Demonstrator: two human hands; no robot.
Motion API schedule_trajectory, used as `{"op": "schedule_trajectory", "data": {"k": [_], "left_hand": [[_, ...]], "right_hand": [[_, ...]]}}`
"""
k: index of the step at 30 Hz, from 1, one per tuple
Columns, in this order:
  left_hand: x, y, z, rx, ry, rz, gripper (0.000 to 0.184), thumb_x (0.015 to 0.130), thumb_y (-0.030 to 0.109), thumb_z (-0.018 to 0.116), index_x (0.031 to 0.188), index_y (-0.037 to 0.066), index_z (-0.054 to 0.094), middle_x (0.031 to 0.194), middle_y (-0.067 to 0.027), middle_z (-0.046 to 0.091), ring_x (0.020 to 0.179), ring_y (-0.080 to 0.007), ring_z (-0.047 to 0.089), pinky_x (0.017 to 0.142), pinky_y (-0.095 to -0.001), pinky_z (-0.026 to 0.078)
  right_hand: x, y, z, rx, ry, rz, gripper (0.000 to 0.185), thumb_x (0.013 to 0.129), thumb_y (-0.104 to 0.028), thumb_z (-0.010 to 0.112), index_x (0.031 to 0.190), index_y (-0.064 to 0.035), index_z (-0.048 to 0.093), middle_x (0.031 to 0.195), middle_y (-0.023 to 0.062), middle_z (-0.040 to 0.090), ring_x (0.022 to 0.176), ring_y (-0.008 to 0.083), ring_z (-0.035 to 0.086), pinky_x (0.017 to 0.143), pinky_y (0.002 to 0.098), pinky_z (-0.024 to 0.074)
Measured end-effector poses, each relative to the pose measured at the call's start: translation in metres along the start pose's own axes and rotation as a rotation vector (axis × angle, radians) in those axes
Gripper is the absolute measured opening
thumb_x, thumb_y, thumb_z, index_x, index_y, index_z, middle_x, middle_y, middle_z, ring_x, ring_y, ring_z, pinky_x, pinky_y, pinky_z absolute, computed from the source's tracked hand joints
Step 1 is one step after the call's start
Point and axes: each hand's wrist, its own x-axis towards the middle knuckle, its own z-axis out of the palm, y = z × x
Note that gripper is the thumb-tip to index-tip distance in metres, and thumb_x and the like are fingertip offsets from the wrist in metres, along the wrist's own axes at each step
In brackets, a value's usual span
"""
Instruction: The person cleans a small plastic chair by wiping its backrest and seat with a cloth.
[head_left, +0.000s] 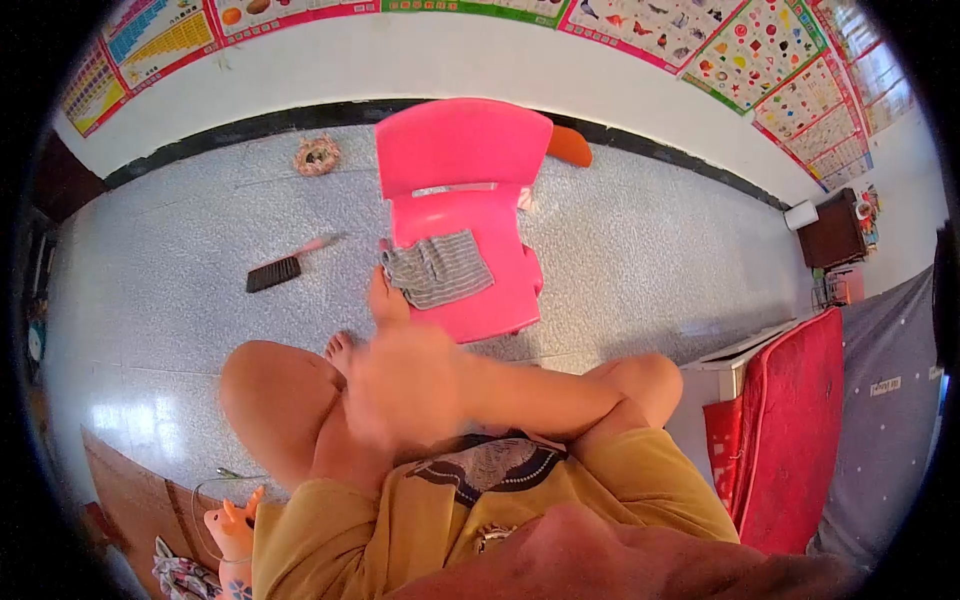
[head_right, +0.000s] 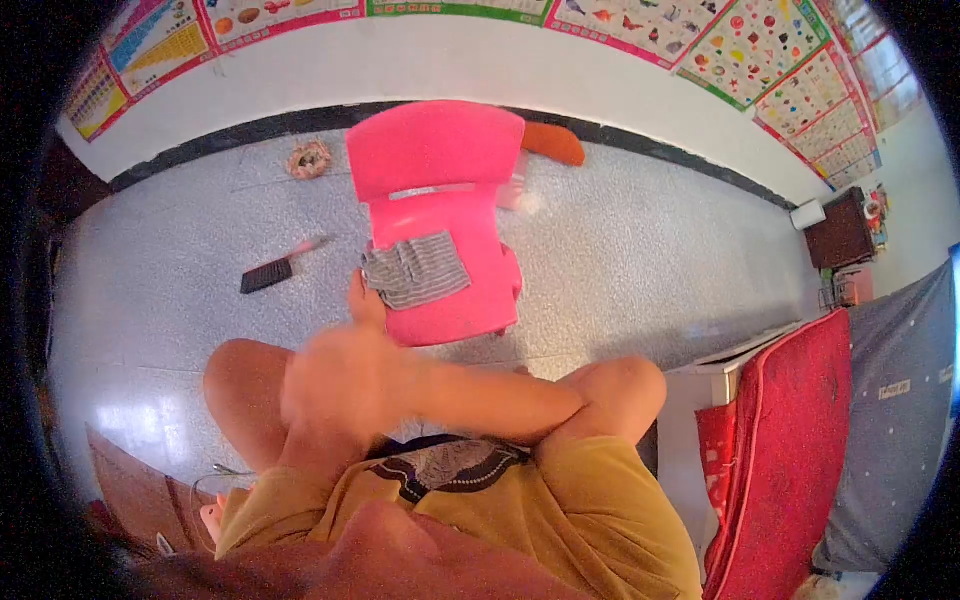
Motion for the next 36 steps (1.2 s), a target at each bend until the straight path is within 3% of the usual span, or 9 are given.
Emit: {"op": "schedule_trajectory", "data": {"k": [1,2,3,6,9,18,24,30,36], "left_hand": [[-0.003,0.003,0.002,-0.088,-0.004,-0.014,0.039,0.103,0.017,0.047,0.134,-0.005,0.059,0.122,-0.0250,0.070,0.114,-0.0418,0.066,0.099,-0.0439,0.049],[-0.006,0.004,0.004,-0.173,-0.012,-0.027,0.039,0.103,0.017,0.047,0.134,-0.004,0.059,0.122,-0.0245,0.070,0.114,-0.0408,0.066,0.099,-0.0439,0.049],[-0.004,0.006,0.006,-0.259,-0.020,-0.034,0.040,0.103,0.017,0.048,0.134,-0.004,0.059,0.121,-0.0240,0.070,0.114,-0.0398,0.066,0.099,-0.0439,0.049],[0.003,-0.007,0.008,-0.350,-0.034,0.003,0.040,0.104,0.020,0.049,0.134,-0.003,0.060,0.121,-0.0220,0.070,0.113,-0.0360,0.066,0.099,-0.0438,0.049],[-0.002,-0.005,0.005,-0.096,0.033,0.060,0.042,0.109,0.029,0.046,0.133,-0.002,0.060,0.123,-0.0198,0.068,0.116,-0.0305,0.065,0.101,-0.0422,0.048],[-0.003,0.003,0.004,-0.249,-0.033,0.101,0.041,0.113,0.030,0.039,0.130,0.001,0.062,0.123,-0.0175,0.068,0.116,-0.0295,0.064,0.104,-0.0411,0.047],[-0.001,0.015,-0.003,-0.009,-0.052,0.168,0.034,0.111,0.022,0.042,0.127,0.001,0.063,0.119,-0.0210,0.069,0.112,-0.0344,0.066,0.099,-0.0429,0.050],[0.000,0.019,-0.004,0.162,-0.035,0.232,0.032,0.110,0.019,0.040,0.125,0.002,0.062,0.116,-0.0213,0.069,0.108,-0.0394,0.066,0.094,-0.0468,0.051],[-0.002,0.044,-0.007,0.556,-0.075,0.135,0.037,0.106,0.019,0.048,0.140,0.005,0.054,0.133,-0.0173,0.065,0.127,-0.0376,0.059,0.110,-0.0545,0.041]], "right_hand": [[0.003,0.019,0.014,-0.154,-0.033,0.476,0.021,0.079,-0.024,0.068,0.083,-0.0045,0.072,0.072,0.0156,0.065,0.066,0.0411,0.065,0.056,0.0524,0.0512],[-0.024,0.071,0.060,-0.236,0.325,0.440,0.029,0.084,-0.020,0.063,0.106,-0.0034,0.071,0.095,0.0188,0.070,0.086,0.0437,0.068,0.072,0.0522,0.0564],[-0.033,0.106,0.072,-0.172,0.201,0.695,0.043,0.092,-0.020,0.060,0.132,-0.0050,0.062,0.129,0.0241,0.064,0.121,0.0412,0.062,0.097,0.0518,0.0523],[-0.085,0.170,0.121,-0.486,0.173,0.815,0.054,0.101,-0.035,0.058,0.148,-0.0088,0.053,0.153,0.0219,0.050,0.146,0.0388,0.043,0.121,0.0554,0.0310],[-0.127,0.169,0.145,-0.295,-0.173,0.932,0.058,0.103,-0.042,0.056,0.155,-0.0167,0.049,0.165,0.0144,0.040,0.156,0.0366,0.028,0.126,0.0589,0.0184],[-0.226,0.143,0.135,-0.495,-0.179,0.808,0.059,0.106,-0.050,0.047,0.159,-0.0231,0.045,0.169,0.0057,0.035,0.157,0.0351,0.027,0.125,0.0625,0.0176],[-0.215,0.191,0.092,-0.614,-0.189,1.217,0.060,0.107,-0.051,0.045,0.161,-0.0259,0.039,0.170,0.0037,0.033,0.159,0.0332,0.021,0.127,0.0614,0.0136],[-0.222,0.187,0.111,-0.602,-0.138,1.211,0.063,0.105,-0.052,0.047,0.159,-0.0194,0.044,0.169,0.0075,0.034,0.158,0.0340,0.023,0.126,0.0625,0.0103],[-0.225,0.096,0.113,-0.464,-0.266,1.177,0.066,0.106,-0.049,0.049,0.162,-0.0164,0.037,0.172,0.0102,0.028,0.161,0.0317,0.017,0.128,0.0573,0.0096]]}}
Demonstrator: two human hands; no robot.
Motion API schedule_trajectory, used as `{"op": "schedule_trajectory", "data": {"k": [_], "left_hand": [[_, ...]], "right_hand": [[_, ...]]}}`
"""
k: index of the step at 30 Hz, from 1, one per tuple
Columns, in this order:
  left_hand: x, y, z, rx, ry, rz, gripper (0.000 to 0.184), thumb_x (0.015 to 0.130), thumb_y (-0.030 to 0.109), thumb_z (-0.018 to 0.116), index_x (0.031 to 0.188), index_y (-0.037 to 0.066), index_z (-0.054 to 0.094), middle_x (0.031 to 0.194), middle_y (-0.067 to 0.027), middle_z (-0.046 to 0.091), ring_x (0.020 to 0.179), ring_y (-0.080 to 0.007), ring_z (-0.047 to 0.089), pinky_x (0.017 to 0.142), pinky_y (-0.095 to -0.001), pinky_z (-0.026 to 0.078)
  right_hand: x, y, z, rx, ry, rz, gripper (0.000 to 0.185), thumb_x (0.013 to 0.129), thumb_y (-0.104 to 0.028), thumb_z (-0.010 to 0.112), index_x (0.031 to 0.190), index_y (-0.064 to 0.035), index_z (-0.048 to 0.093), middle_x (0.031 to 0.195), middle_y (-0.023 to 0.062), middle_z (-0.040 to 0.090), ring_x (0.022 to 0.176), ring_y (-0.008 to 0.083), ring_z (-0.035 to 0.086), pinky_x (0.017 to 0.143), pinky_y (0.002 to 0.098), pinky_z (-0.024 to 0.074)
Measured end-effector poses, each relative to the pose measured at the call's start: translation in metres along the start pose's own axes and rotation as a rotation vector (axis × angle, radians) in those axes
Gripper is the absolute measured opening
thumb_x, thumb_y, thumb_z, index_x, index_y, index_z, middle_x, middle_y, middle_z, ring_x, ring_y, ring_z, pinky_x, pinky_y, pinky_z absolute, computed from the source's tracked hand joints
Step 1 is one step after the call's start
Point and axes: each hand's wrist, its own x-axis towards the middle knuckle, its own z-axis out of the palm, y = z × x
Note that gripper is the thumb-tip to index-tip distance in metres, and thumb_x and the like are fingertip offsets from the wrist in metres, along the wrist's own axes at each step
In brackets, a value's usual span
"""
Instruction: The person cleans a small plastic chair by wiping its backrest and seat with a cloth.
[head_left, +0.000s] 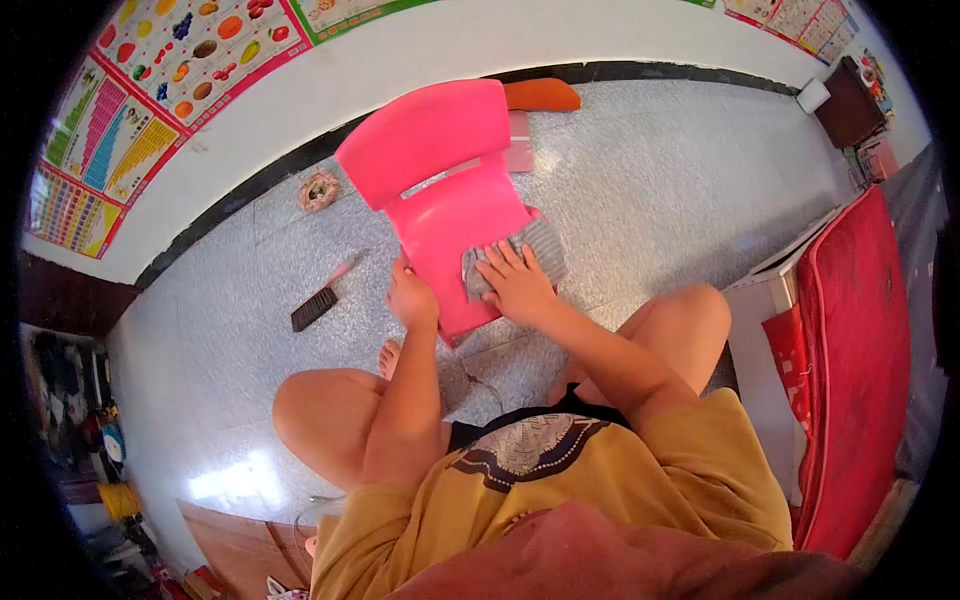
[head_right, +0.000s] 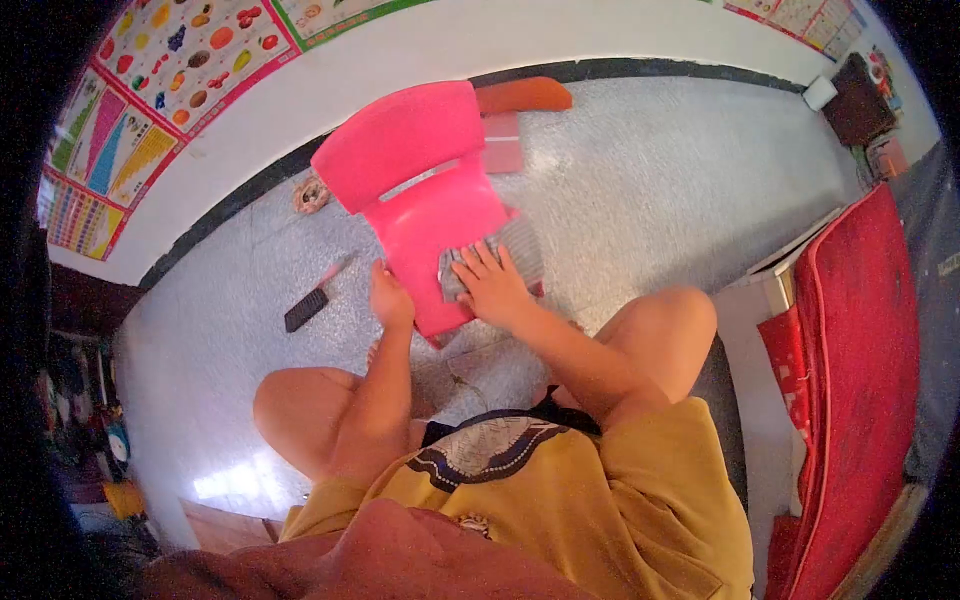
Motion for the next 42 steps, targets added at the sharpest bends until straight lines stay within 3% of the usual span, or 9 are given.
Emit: {"op": "schedule_trajectory", "data": {"k": [3,6,12,18,21,24,27,36,42], "left_hand": [[0.005,0.004,0.008,0.380,0.202,0.250,0.047,0.103,0.021,0.053,0.147,0.006,0.048,0.151,-0.0155,0.054,0.145,-0.0359,0.045,0.119,-0.0601,0.031],[-0.013,0.026,0.011,0.427,0.083,0.368,0.052,0.100,0.024,0.057,0.148,0.005,0.050,0.161,-0.0175,0.042,0.153,-0.0381,0.033,0.121,-0.0645,0.025],[-0.027,0.035,0.016,0.509,0.028,0.406,0.055,0.100,0.036,0.059,0.146,0.006,0.055,0.159,-0.0193,0.046,0.151,-0.0425,0.034,0.120,-0.0644,0.026],[-0.027,0.033,0.017,0.517,0.084,0.457,0.054,0.098,0.036,0.060,0.143,0.006,0.058,0.158,-0.0188,0.046,0.147,-0.0424,0.038,0.117,-0.0636,0.029],[-0.027,0.035,0.018,0.523,0.094,0.454,0.053,0.097,0.036,0.060,0.142,0.007,0.059,0.159,-0.0184,0.045,0.146,-0.0418,0.039,0.116,-0.0632,0.030],[-0.026,0.039,0.016,0.477,0.082,0.443,0.053,0.097,0.036,0.061,0.142,0.007,0.059,0.158,-0.0183,0.047,0.146,-0.0412,0.040,0.115,-0.0634,0.031],[-0.026,0.040,0.014,0.412,0.035,0.414,0.056,0.095,0.032,0.062,0.145,0.006,0.056,0.160,-0.0193,0.044,0.150,-0.0420,0.035,0.121,-0.0638,0.023],[-0.027,0.038,0.016,0.438,0.025,0.408,0.056,0.093,0.026,0.063,0.144,0.006,0.056,0.160,-0.0183,0.043,0.150,-0.0415,0.035,0.120,-0.0636,0.024],[-0.025,0.029,0.019,0.490,0.037,0.435,0.058,0.094,0.032,0.063,0.146,0.008,0.055,0.160,-0.0175,0.044,0.149,-0.0409,0.037,0.118,-0.0629,0.028]], "right_hand": [[-0.035,-0.007,-0.001,0.075,0.056,-0.008,0.068,0.103,-0.048,0.055,0.158,-0.0110,0.042,0.169,0.0140,0.032,0.158,0.0338,0.023,0.127,0.0583,0.0144],[-0.035,0.002,0.014,0.097,0.127,0.016,0.070,0.103,-0.048,0.055,0.158,-0.0067,0.042,0.169,0.0150,0.032,0.158,0.0346,0.024,0.127,0.0559,0.0162],[0.028,0.033,0.016,-0.012,0.217,0.150,0.074,0.100,-0.050,0.058,0.157,-0.0054,0.043,0.168,0.0152,0.033,0.157,0.0348,0.026,0.126,0.0558,0.0193],[0.100,0.060,0.012,-0.048,0.374,0.230,0.072,0.101,-0.052,0.056,0.157,-0.0085,0.045,0.168,0.0140,0.033,0.157,0.0375,0.023,0.125,0.0575,0.0213],[0.110,0.059,0.011,-0.079,0.360,0.243,0.072,0.101,-0.054,0.054,0.158,-0.0104,0.044,0.169,0.0125,0.033,0.157,0.0378,0.021,0.125,0.0571,0.0214],[0.106,0.058,0.000,-0.052,0.178,0.259,0.070,0.106,-0.053,0.046,0.161,-0.0105,0.037,0.173,0.0110,0.022,0.160,0.0359,0.014,0.129,0.0535,0.0136],[0.089,0.048,-0.009,-0.075,0.074,0.230,0.069,0.106,-0.051,0.049,0.160,-0.0104,0.040,0.172,0.0119,0.027,0.160,0.0354,0.016,0.129,0.0535,0.0134],[0.011,-0.020,0.024,-0.009,0.206,-0.042,0.065,0.099,-0.046,0.060,0.151,-0.0091,0.053,0.165,0.0120,0.041,0.157,0.0323,0.029,0.127,0.0581,0.0147],[0.039,0.005,0.018,0.117,0.203,-0.111,0.065,0.098,-0.049,0.060,0.151,-0.0121,0.053,0.163,0.0099,0.045,0.156,0.0296,0.031,0.126,0.0584,0.0172]]}}
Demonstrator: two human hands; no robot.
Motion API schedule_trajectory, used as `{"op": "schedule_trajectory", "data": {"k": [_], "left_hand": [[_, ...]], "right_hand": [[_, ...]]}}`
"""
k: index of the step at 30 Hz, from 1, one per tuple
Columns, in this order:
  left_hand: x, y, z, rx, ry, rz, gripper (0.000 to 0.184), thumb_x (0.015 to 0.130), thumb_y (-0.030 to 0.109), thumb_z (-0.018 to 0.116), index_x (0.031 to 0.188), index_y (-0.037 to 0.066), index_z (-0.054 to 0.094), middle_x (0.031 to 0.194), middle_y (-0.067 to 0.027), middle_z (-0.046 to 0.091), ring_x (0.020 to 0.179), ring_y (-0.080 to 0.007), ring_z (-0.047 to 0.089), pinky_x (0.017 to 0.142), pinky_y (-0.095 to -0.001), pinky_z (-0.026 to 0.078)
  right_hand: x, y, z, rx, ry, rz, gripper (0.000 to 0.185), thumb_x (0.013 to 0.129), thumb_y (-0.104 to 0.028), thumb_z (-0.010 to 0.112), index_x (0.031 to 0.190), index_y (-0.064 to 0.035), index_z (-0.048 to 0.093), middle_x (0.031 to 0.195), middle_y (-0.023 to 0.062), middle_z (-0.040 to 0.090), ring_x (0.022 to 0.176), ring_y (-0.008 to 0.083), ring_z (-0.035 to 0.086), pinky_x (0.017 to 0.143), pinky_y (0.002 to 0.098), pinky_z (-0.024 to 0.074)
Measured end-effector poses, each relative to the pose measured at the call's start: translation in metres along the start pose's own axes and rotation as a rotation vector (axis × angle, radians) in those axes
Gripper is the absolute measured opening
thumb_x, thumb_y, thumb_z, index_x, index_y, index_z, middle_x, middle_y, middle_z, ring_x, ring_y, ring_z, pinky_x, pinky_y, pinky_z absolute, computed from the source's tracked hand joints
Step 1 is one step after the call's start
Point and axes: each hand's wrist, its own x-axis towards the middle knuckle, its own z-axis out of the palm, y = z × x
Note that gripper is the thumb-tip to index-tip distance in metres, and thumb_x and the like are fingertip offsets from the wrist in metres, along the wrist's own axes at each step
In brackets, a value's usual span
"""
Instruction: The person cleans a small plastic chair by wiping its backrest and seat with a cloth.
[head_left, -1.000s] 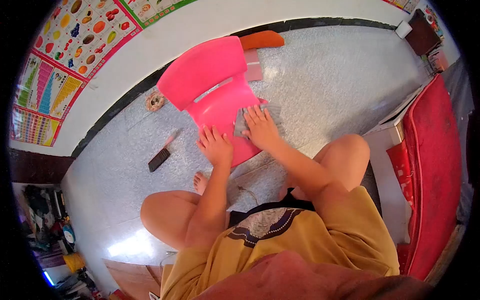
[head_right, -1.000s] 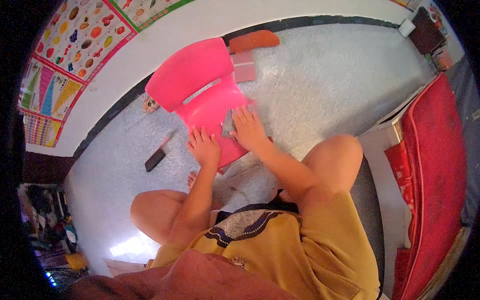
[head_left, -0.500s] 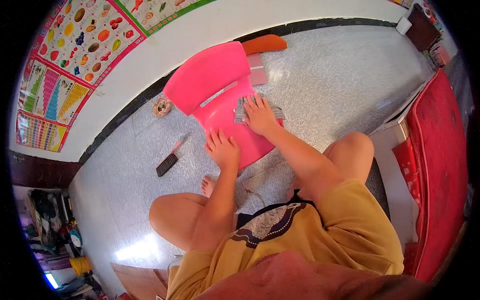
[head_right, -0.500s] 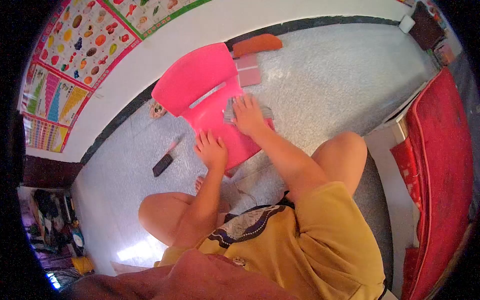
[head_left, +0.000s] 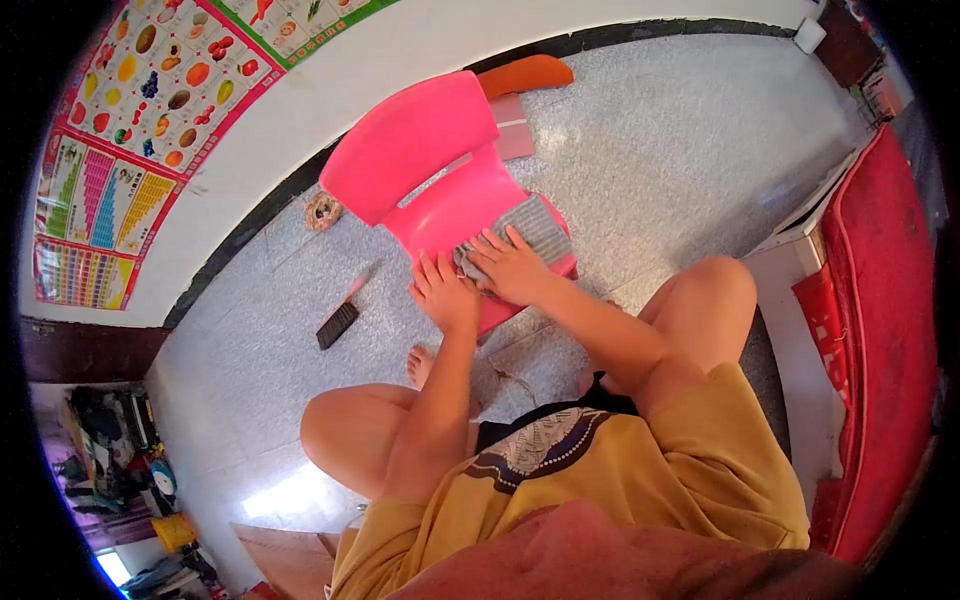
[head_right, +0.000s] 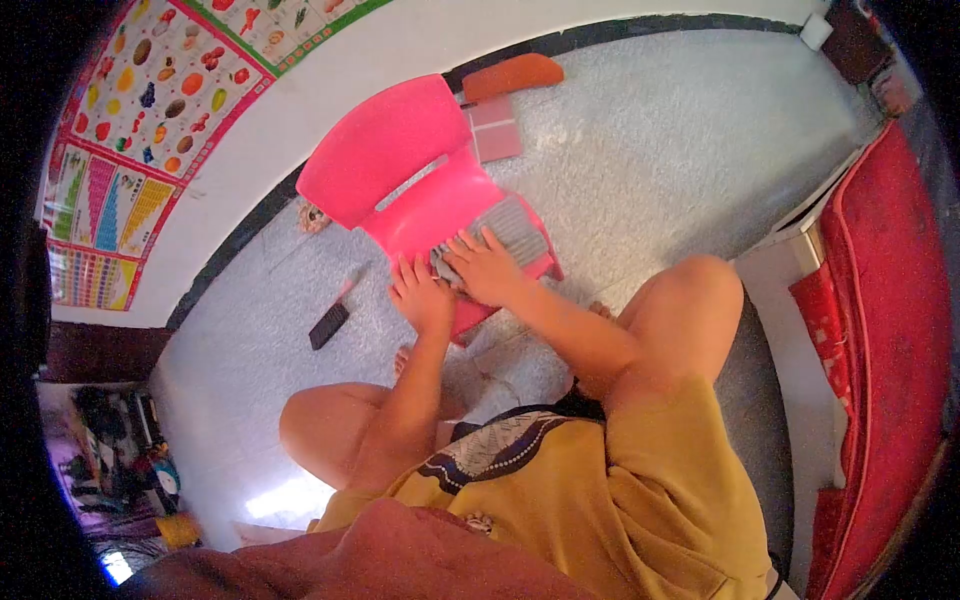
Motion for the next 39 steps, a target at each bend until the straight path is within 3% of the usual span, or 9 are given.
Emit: {"op": "schedule_trajectory", "data": {"k": [8,12,15,18,24,30,39], "left_hand": [[0.001,0.002,-0.003,0.009,0.056,0.005,0.048,0.097,0.030,0.061,0.140,0.008,0.059,0.155,-0.0182,0.049,0.146,-0.0402,0.040,0.114,-0.0636,0.032],[0.002,0.005,-0.005,-0.008,0.055,-0.010,0.047,0.098,0.030,0.061,0.140,0.009,0.060,0.155,-0.0173,0.049,0.146,-0.0399,0.040,0.115,-0.0631,0.032],[0.002,0.003,-0.003,-0.025,0.068,-0.003,0.045,0.099,0.028,0.059,0.140,0.010,0.060,0.155,-0.0147,0.050,0.146,-0.0379,0.041,0.115,-0.0620,0.031],[0.002,0.000,-0.001,-0.108,-0.003,-0.043,0.042,0.101,0.024,0.057,0.140,0.008,0.059,0.157,-0.0157,0.048,0.148,-0.0403,0.039,0.117,-0.0645,0.028],[-0.002,-0.006,0.004,-0.185,0.086,-0.030,0.035,0.102,0.021,0.055,0.133,0.008,0.064,0.154,-0.0137,0.053,0.147,-0.0387,0.041,0.119,-0.0609,0.028],[0.000,-0.003,-0.001,-0.150,0.030,-0.056,0.035,0.100,0.017,0.054,0.133,0.008,0.063,0.155,-0.0138,0.053,0.148,-0.0386,0.040,0.121,-0.0588,0.026],[0.000,-0.004,-0.003,-0.141,0.001,-0.046,0.042,0.095,0.014,0.059,0.137,0.010,0.060,0.158,-0.0128,0.048,0.151,-0.0365,0.035,0.122,-0.0590,0.024]], "right_hand": [[0.078,0.032,0.020,-0.111,0.022,0.132,0.064,0.103,-0.051,0.051,0.156,-0.0152,0.048,0.168,0.0083,0.037,0.158,0.0284,0.026,0.127,0.0579,0.0131],[0.083,0.028,0.018,-0.128,-0.017,0.178,0.065,0.105,-0.052,0.047,0.158,-0.0164,0.044,0.171,0.0072,0.031,0.160,0.0277,0.021,0.128,0.0594,0.0083],[0.066,0.026,0.013,-0.118,-0.038,0.119,0.065,0.104,-0.052,0.046,0.157,-0.0163,0.046,0.169,0.0075,0.035,0.159,0.0290,0.024,0.127,0.0603,0.0086],[0.033,0.016,0.011,-0.079,0.012,0.064,0.064,0.101,-0.050,0.053,0.156,-0.0157,0.049,0.167,0.0081,0.039,0.157,0.0300,0.028,0.127,0.0598,0.0105],[-0.038,-0.018,-0.001,-0.047,0.089,0.018,0.064,0.093,-0.040,0.068,0.150,-0.0144,0.055,0.161,0.0087,0.047,0.154,0.0290,0.034,0.125,0.0586,0.0187],[-0.016,-0.008,0.005,-0.047,0.138,0.045,0.063,0.092,-0.039,0.069,0.149,-0.0146,0.056,0.160,0.0074,0.049,0.153,0.0278,0.035,0.125,0.0577,0.0205],[0.072,0.031,0.017,-0.112,0.090,0.105,0.063,0.099,-0.046,0.058,0.154,-0.0161,0.050,0.165,0.0067,0.042,0.156,0.0285,0.030,0.126,0.0585,0.0169]]}}
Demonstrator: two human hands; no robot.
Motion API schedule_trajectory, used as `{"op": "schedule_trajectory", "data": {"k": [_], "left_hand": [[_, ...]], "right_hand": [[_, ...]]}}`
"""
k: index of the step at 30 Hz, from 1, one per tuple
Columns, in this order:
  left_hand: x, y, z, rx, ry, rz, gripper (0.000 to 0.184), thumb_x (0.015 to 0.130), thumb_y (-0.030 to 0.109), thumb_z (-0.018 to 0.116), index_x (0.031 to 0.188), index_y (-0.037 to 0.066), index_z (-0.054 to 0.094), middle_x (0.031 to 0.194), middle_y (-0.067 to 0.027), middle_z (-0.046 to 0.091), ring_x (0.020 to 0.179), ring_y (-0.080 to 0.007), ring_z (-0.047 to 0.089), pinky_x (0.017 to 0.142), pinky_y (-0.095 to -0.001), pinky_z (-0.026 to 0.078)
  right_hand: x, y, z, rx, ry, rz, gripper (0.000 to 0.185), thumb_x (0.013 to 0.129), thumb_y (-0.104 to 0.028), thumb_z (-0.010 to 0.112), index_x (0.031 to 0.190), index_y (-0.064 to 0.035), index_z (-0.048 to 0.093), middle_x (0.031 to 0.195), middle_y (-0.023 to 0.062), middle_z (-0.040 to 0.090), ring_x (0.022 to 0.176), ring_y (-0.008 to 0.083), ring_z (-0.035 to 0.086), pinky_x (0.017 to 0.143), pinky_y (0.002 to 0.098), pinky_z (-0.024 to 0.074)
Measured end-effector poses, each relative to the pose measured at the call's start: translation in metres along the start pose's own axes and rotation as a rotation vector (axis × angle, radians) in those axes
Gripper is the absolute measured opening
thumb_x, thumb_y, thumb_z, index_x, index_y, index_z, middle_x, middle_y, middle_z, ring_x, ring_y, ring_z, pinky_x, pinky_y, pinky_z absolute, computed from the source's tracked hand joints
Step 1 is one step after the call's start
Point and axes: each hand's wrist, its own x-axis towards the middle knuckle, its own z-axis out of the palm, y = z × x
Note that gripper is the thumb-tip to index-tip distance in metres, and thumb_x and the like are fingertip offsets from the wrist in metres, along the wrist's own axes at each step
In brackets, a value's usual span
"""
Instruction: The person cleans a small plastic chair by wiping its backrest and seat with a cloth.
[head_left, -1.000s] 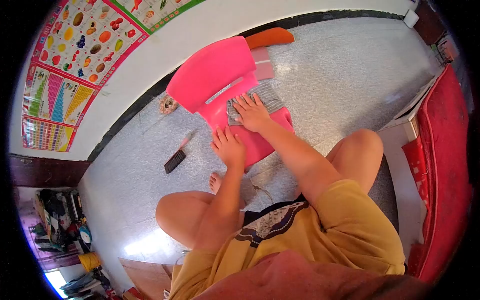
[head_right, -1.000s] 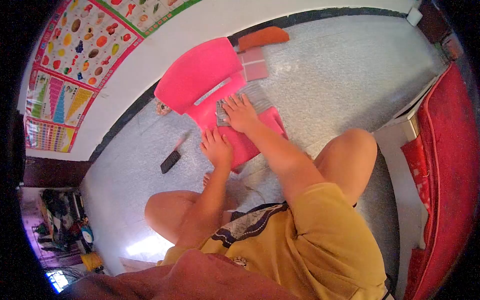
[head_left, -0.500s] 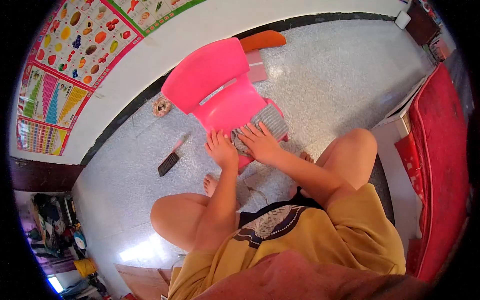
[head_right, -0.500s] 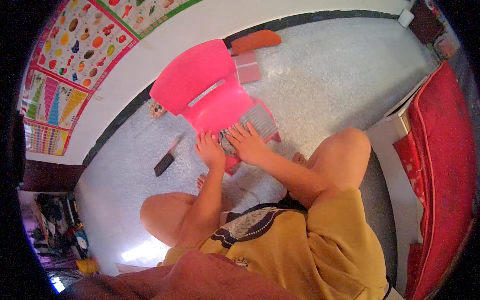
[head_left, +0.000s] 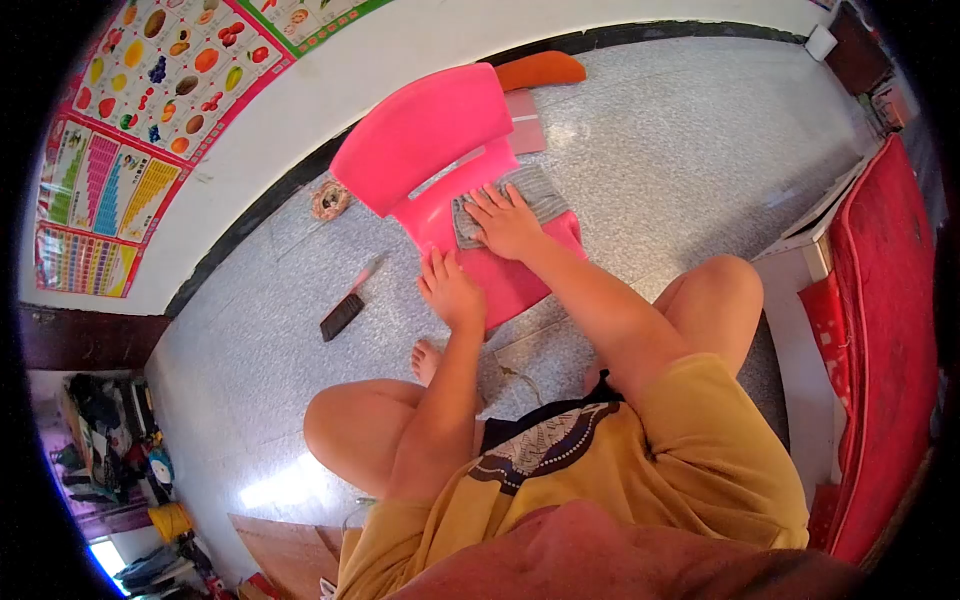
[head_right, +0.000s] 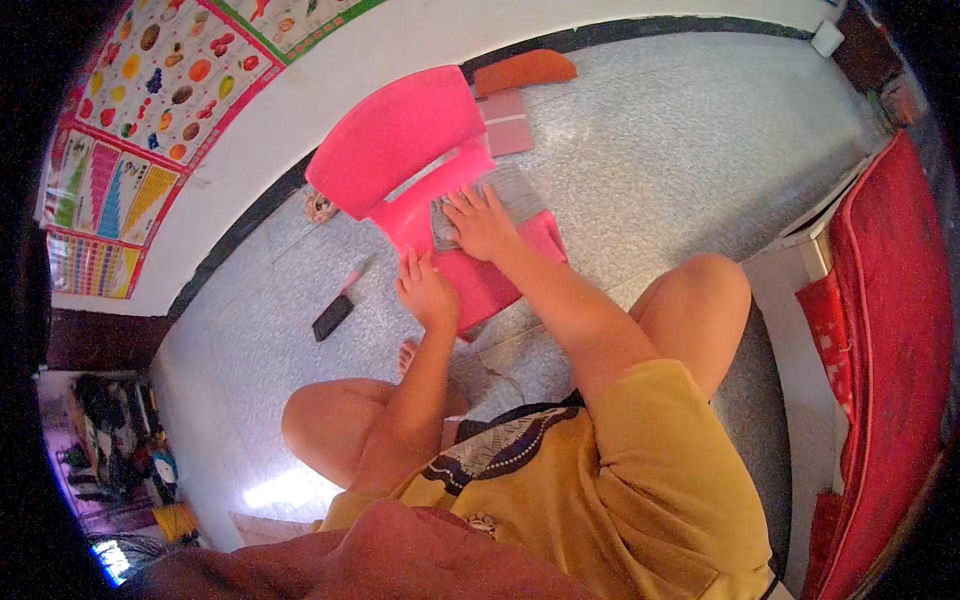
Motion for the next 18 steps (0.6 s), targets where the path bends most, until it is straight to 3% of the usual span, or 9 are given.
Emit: {"op": "schedule_trajectory", "data": {"k": [3,6,12,18], "left_hand": [[0.001,0.003,-0.004,0.002,-0.018,-0.016,0.042,0.095,0.013,0.058,0.136,0.010,0.061,0.159,-0.0124,0.047,0.152,-0.0356,0.035,0.122,-0.0586,0.023],[0.001,0.005,-0.009,-0.022,-0.024,-0.005,0.041,0.095,0.013,0.057,0.136,0.011,0.061,0.158,-0.0119,0.048,0.152,-0.0353,0.034,0.122,-0.0585,0.023],[0.002,0.005,-0.007,-0.084,0.003,-0.026,0.037,0.098,0.015,0.056,0.134,0.009,0.062,0.158,-0.0125,0.049,0.151,-0.0368,0.036,0.122,-0.0594,0.024],[0.000,0.002,-0.002,-0.062,0.043,0.004,0.036,0.099,0.017,0.056,0.134,0.008,0.063,0.156,-0.0142,0.051,0.149,-0.0387,0.038,0.121,-0.0601,0.024]], "right_hand": [[0.010,-0.003,-0.002,0.012,-0.099,0.052,0.065,0.102,-0.048,0.055,0.158,-0.0169,0.045,0.169,0.0060,0.035,0.159,0.0274,0.023,0.128,0.0553,0.0114],[0.003,-0.006,0.000,-0.054,-0.065,0.020,0.066,0.101,-0.051,0.052,0.156,-0.0150,0.048,0.167,0.0076,0.038,0.157,0.0286,0.028,0.126,0.0595,0.0153],[-0.057,-0.023,-0.024,0.029,-0.117,-0.037,0.066,0.099,-0.044,0.061,0.157,-0.0152,0.046,0.168,0.0098,0.037,0.158,0.0305,0.025,0.128,0.0559,0.0124],[-0.111,-0.040,-0.036,0.056,-0.002,-0.096,0.065,0.092,-0.044,0.068,0.149,-0.0138,0.056,0.161,0.0100,0.046,0.153,0.0297,0.035,0.125,0.0589,0.0199]]}}
